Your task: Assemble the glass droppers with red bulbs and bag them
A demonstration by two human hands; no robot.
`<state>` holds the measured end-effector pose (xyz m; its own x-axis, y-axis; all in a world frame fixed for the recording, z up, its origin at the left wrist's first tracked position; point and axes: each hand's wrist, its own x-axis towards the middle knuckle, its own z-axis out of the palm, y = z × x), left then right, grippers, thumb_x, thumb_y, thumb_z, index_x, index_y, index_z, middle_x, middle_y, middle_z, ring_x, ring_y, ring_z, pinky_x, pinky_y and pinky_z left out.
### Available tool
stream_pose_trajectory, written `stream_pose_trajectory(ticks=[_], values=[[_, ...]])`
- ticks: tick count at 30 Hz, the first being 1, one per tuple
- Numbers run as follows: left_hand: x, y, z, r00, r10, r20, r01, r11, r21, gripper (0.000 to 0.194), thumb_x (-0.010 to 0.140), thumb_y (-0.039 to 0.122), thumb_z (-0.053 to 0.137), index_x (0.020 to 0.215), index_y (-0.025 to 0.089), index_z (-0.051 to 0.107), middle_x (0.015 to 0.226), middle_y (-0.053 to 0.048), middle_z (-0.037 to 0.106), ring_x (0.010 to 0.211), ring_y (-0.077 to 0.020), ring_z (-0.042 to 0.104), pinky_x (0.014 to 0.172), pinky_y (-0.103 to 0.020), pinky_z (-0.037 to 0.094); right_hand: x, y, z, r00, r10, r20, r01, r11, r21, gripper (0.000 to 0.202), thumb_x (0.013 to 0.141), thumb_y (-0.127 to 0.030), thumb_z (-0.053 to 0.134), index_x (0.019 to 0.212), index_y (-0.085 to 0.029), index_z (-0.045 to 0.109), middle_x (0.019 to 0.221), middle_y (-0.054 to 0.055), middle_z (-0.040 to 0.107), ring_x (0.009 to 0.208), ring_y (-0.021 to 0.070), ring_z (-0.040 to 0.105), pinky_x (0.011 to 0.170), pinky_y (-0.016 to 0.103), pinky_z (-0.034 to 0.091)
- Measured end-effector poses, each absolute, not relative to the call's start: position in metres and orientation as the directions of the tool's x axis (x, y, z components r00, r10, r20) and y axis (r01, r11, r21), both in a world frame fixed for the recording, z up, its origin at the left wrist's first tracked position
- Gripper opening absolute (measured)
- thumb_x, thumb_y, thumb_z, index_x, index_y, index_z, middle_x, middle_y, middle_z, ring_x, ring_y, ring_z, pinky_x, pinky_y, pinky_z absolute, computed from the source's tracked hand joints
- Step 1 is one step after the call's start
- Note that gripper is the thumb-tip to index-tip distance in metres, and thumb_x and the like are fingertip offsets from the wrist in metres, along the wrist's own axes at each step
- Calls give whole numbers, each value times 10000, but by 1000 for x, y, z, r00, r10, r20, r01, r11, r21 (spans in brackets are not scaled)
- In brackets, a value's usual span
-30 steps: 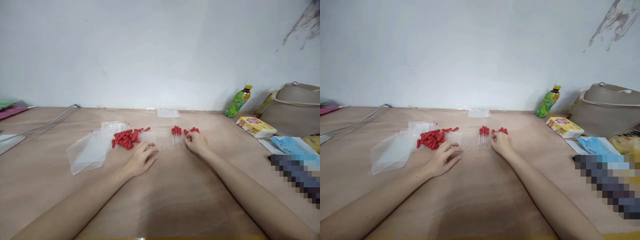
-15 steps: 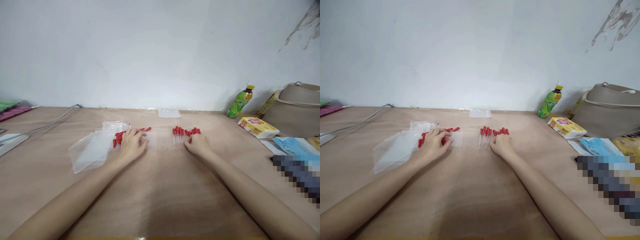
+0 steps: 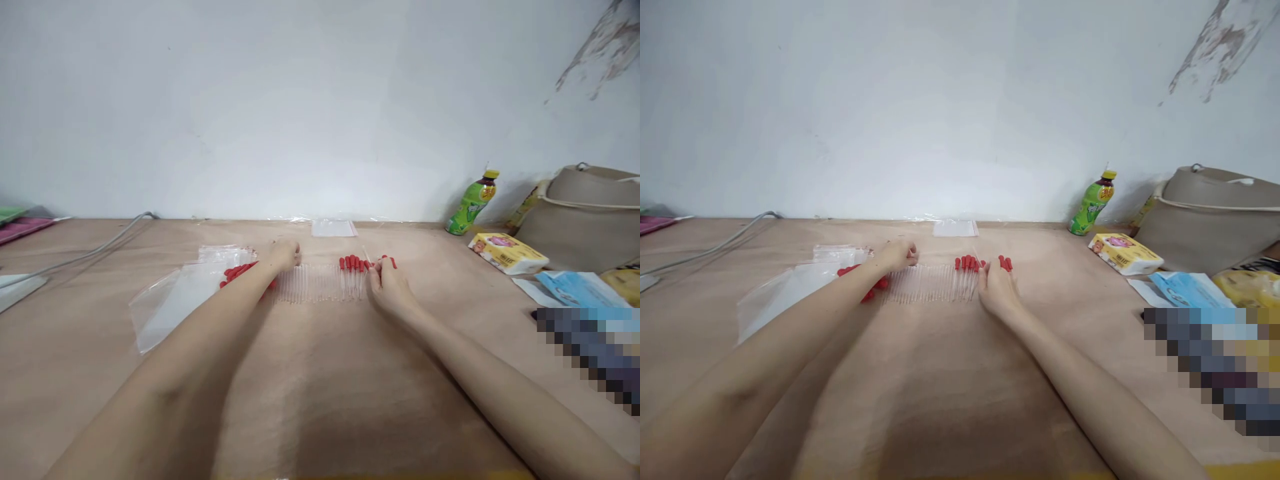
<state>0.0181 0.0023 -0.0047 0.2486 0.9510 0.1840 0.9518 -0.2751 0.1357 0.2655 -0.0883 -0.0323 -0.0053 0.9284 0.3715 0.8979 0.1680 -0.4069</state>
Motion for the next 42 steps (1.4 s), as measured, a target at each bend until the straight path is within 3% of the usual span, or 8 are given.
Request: stream_pose_trajectory(ticks=[3, 7, 11, 15, 18, 21, 25, 42], values=[[24, -2, -3, 240, 935, 262, 945, -286, 156, 174, 711, 180, 580, 877, 153, 627, 780, -77, 629, 850, -246, 555, 834, -399, 350, 257, -96, -44, -129, 813, 568, 814, 414, -408, 237, 864, -230, 316, 983, -125, 492, 847, 110, 615, 803, 215, 561, 763, 358, 370], [25, -25, 2, 262, 852, 454, 887, -398, 236, 292, 867, 193, 375, 1098, 167, 550, 963, -85, 556, 899, -185, 523, 803, -321, 395, 246, -110, -58, -340, 649, 681, 713, 650, -263, 302, 866, -173, 316, 1115, -154, 487, 867, 99, 609, 821, 204, 546, 733, 340, 388], [15, -66, -3, 313, 744, 591, 705, -598, 380, 245, 879, 193, 368, 950, 173, 601, 821, -43, 541, 795, -145, 533, 724, -274, 436, 239, -119, -62, -406, 609, 681, 646, 719, -257, 243, 868, -142, 323, 985, -177, 533, 827, 74, 608, 767, 181, 547, 698, 316, 403], [4, -105, -25, 244, 781, 575, 550, -600, 581, 111, 809, 269, 534, 830, 162, 557, 808, -37, 556, 718, -134, 539, 629, -258, 455, 240, -120, -63, -400, 612, 683, 623, 727, -287, 232, 874, -159, 337, 1024, -176, 513, 875, 75, 607, 815, 178, 552, 734, 310, 411], [2, -121, -44, 216, 815, 538, 522, -562, 642, 167, 781, 302, 577, 736, 163, 497, 700, -4, 530, 599, -105, 512, 532, -225, 438, 241, -119, -66, -431, 640, 636, 647, 711, -277, 294, 881, -165, 326, 1129, -178, 483, 903, 80, 597, 834, 180, 546, 747, 320, 401], [5, -129, -53, 234, 825, 514, 548, -549, 631, 160, 799, 308, 558, 866, 174, 503, 740, -1, 556, 572, -98, 521, 506, -216, 437, 240, -119, -66, -453, 635, 626, 639, 721, -268, 271, 894, -212, 345, 1091, -189, 529, 829, 59, 597, 773, 162, 547, 725, 312, 383], [10, -135, -48, 355, 763, 541, 598, -630, 496, 201, 845, 266, 498, 1029, 194, 537, 891, -40, 608, 779, -147, 578, 676, -273, 475, 236, -123, -62, -444, 625, 642, 631, 727, -271, 239, 896, -231, 370, 1003, -184, 579, 784, 49, 610, 729, 146, 549, 715, 301, 369], [18, -130, -44, 428, 744, 513, 561, -664, 495, 139, 859, 247, 483, 917, 197, 599, 811, -11, 651, 724, -138, 601, 657, -251, 471, 233, -124, -59, -509, 605, 612, 578, 768, -278, 229, 881, -230, 422, 1007, -202, 612, 765, 24, 640, 705, 115, 554, 748, 305, 312]])
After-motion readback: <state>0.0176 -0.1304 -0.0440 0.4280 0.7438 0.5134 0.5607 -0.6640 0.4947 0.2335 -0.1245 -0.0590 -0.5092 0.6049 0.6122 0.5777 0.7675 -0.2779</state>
